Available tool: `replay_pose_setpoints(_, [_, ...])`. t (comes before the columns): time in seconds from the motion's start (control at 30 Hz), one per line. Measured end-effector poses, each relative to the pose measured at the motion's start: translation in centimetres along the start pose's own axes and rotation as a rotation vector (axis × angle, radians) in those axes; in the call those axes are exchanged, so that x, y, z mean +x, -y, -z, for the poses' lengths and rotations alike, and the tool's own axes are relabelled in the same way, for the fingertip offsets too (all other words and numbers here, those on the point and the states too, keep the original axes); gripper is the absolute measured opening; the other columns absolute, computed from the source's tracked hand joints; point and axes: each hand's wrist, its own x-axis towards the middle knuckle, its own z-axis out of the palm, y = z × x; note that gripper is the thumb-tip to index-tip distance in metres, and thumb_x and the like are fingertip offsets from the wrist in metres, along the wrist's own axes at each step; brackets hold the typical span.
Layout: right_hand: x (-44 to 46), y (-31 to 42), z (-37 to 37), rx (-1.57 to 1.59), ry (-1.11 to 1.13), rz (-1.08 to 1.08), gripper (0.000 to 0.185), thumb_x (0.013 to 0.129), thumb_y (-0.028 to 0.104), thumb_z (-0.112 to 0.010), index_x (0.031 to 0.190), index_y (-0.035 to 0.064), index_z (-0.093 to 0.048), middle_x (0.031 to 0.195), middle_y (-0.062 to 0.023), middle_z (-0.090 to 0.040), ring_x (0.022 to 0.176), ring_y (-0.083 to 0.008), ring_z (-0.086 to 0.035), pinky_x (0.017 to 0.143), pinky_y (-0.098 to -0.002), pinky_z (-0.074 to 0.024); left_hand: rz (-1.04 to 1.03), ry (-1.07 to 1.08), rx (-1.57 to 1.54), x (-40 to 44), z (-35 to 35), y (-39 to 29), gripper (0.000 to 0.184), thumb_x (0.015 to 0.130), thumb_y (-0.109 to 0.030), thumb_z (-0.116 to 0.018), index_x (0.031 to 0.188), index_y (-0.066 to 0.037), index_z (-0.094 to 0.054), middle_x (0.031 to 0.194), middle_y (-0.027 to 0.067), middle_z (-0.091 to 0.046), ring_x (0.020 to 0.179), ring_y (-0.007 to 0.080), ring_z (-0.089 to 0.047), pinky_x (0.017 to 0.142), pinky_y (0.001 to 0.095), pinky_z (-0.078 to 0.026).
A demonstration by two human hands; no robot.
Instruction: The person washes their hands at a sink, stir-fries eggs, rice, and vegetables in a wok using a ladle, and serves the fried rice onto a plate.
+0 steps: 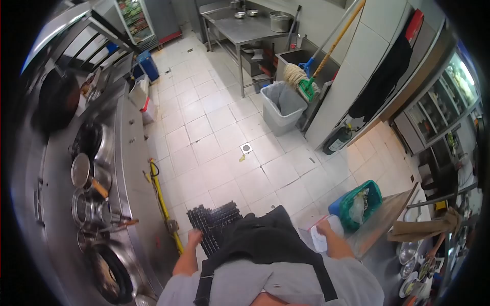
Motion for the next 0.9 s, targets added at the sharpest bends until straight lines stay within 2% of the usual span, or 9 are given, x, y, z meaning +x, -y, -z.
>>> replay_pose_setpoints(0.03, [-3.4, 1.2, 4.6, 0.631, 0.254, -0.451, 0.015, 0.072, 0.014, -0.063, 0.062, 0.0043, -0.068, 0.057, -0.012, -0.065, 0.046, -0.0264, -0.061, 0.043, -0.0394, -0.0473, -0.131, 0.091, 0.008, 3.2, -0.5, -5.8, 0.018, 0.088, -0.02, -0.058, 0.076, -0.006, -0.058, 0.061, 0.0065, -0.059, 0.049, 0.0188, -0.057, 0.041, 0.0319, -0.042])
replay_pose_setpoints(0.07, [-6.1, 2.7, 6.9, 0.962, 0.137, -0.739, 0.019, 0.075, 0.011, -0.057, 0.06, 0.0021, -0.066, 0.053, -0.0113, -0.061, 0.04, -0.0219, -0.057, 0.038, -0.037, -0.0445, -0.135, 0.106, 0.119, 7.8, -1.5, -10.7, 0.021, 0.083, -0.02, -0.063, 0.092, -0.001, -0.066, 0.068, 0.0121, -0.064, 0.052, 0.0204, -0.061, 0.044, 0.0343, -0.047])
replay_pose_setpoints(0.13, [-9.3, 3.4, 5.5, 1.032, 0.101, -0.976, 0.018, 0.073, 0.012, -0.065, 0.058, 0.0009, -0.065, 0.053, -0.0126, -0.061, 0.045, -0.0268, -0.061, 0.043, -0.0417, -0.0455, -0.32, 0.107, 0.043, 12.6, -5.3, -22.6, 0.027, 0.086, -0.018, -0.064, 0.109, -0.003, -0.065, 0.075, 0.009, -0.067, 0.061, 0.0162, -0.065, 0.046, 0.0286, -0.047])
replay_pose_setpoints(0.2, [-11.7, 2.5, 2.6, 0.187, 0.148, -0.045, 0.014, 0.068, 0.015, -0.067, 0.06, 0.004, -0.067, 0.056, -0.0147, -0.062, 0.051, -0.0306, -0.062, 0.047, -0.0468, -0.0462, -0.44, 0.203, 0.112, 16.1, -9.0, -34.9, 0.04, 0.086, -0.017, -0.065, 0.123, -0.002, -0.06, 0.085, 0.0101, -0.069, 0.07, 0.0179, -0.069, 0.055, 0.0289, -0.051])
replay_pose_setpoints(0.23, [-11.8, 3.2, 1.6, 0.086, 0.131, 0.088, 0.014, 0.068, 0.016, -0.067, 0.06, 0.0048, -0.067, 0.057, -0.0147, -0.062, 0.053, -0.0309, -0.062, 0.049, -0.047, -0.0465, -0.511, 0.231, 0.128, 17.2, -11.3, -40.4, 0.04, 0.086, -0.018, -0.066, 0.123, -0.002, -0.06, 0.088, 0.0103, -0.07, 0.072, 0.0181, -0.069, 0.059, 0.0288, -0.052])
replay_pose_setpoints(0.4, [1.8, 2.3, 2.8, 0.353, 0.231, -0.026, 0.013, 0.069, 0.018, -0.064, 0.06, 0.0089, -0.067, 0.063, -0.0144, -0.064, 0.061, -0.0326, -0.064, 0.056, -0.0483, -0.048, -0.508, 0.532, -0.144, 18.5, -20.2, -63.4, 0.042, 0.091, -0.021, -0.065, 0.127, -0.001, -0.056, 0.105, 0.0101, -0.069, 0.091, 0.0193, -0.07, 0.076, 0.0301, -0.053])
replay_pose_setpoints(0.53, [20.5, -7.1, 8.5, 0.296, -0.021, 0.018, 0.014, 0.07, 0.019, -0.063, 0.059, 0.0121, -0.067, 0.067, -0.0142, -0.066, 0.067, -0.0339, -0.065, 0.062, -0.0493, -0.0492, -0.514, 0.762, -0.227, 18.6, -23.5, -75.3, 0.039, 0.094, -0.021, -0.063, 0.128, -0.002, -0.056, 0.107, 0.0108, -0.069, 0.094, 0.0202, -0.07, 0.081, 0.0295, -0.053])
replay_pose_setpoints(0.67, [43.4, -19.1, 23.0, 0.796, -0.463, -0.494, 0.025, 0.09, 0.018, -0.054, 0.078, -0.0005, -0.066, 0.062, -0.0124, -0.063, 0.049, -0.0211, -0.061, 0.048, -0.0357, -0.0499, -0.494, 0.86, -0.31, 23.5, -26.2, -86.1, 0.041, 0.095, -0.023, -0.062, 0.127, 0.002, -0.055, 0.109, 0.014, -0.069, 0.096, 0.0228, -0.071, 0.082, 0.03, -0.053])
replay_pose_setpoints(0.9, [63.3, -19.8, 55.8, 0.984, -0.536, -0.358, 0.033, 0.088, 0.016, -0.066, 0.115, -0.0015, -0.066, 0.077, -0.0101, -0.067, 0.068, -0.0169, -0.062, 0.063, -0.0329, -0.0494, -0.452, 0.883, -0.234, 41.9, -36.9, -106.0, 0.033, 0.095, -0.025, -0.064, 0.114, 0.002, -0.062, 0.106, 0.0155, -0.07, 0.096, 0.025, -0.071, 0.084, 0.0348, -0.055])
